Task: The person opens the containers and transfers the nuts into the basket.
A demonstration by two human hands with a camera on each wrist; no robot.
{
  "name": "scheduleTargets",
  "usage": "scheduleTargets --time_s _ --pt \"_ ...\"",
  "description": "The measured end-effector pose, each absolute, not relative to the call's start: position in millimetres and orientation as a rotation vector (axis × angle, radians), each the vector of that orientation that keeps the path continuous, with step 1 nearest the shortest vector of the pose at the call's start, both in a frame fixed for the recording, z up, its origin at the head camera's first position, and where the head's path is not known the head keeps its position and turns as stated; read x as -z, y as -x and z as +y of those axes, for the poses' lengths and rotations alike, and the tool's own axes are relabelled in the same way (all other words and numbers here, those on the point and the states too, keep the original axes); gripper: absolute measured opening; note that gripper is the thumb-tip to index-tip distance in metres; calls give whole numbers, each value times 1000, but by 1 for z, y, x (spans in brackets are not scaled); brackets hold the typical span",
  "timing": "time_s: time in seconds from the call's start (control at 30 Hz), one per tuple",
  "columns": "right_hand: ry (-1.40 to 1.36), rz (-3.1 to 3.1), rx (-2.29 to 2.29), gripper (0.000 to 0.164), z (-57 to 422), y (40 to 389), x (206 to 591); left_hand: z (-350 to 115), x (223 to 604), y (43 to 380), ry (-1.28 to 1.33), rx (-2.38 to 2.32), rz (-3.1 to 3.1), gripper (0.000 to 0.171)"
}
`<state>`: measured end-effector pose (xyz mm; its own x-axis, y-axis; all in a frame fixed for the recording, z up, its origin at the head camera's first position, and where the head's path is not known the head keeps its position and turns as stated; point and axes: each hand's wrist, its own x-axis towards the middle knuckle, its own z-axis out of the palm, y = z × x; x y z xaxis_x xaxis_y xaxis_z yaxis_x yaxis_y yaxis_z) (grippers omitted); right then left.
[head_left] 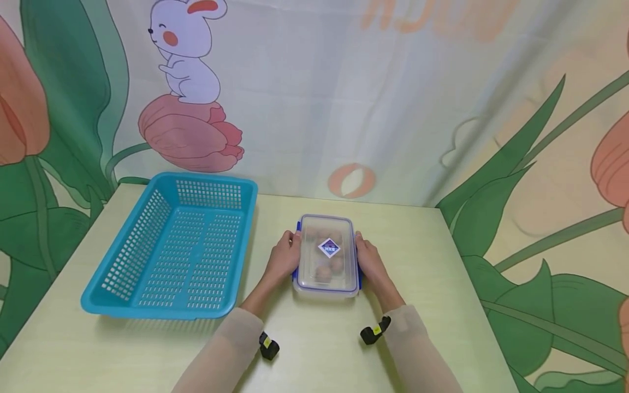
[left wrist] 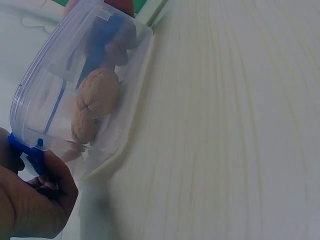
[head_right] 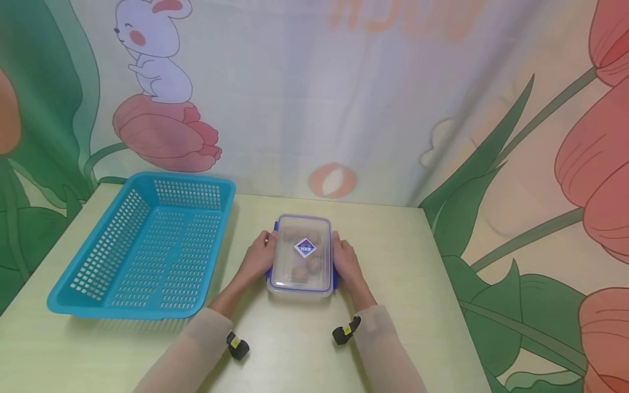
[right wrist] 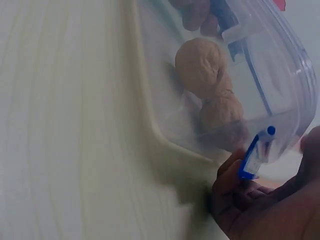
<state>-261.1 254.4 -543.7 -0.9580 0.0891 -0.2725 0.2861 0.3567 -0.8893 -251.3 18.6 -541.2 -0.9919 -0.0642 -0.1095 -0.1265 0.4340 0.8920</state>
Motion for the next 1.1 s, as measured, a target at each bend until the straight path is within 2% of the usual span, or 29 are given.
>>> scheduleTargets --time_s 0.07,0.17,0.37,0.6,0.77,0.9,1.0,1.1 --pt "-301 2559 1497 92 252 259 540 20 542 252 176 -1633 2604 42" --pt "-236 2606 1378 98 250 256 537 22 541 252 177 -1624 2602 42" --pt "-225 2605 1349 90 251 253 538 25 539 255 126 -1541 2683 42" --pt "-241 2601 1364 95 254 254 540 22 546 252 159 -1580 2703 42" --pt "-263 2617 1338 93 252 254 537 20 544 249 179 -1659 2694 34" --pt "-271 2708 1265 91 251 254 537 22 543 248 210 -1663 2755 37" --pt "-268 2843 1224 88 250 253 537 24 541 246 229 -1668 2821 36" --pt "-276 2939 1235 78 250 247 534 25 535 240 167 -1654 2875 35"
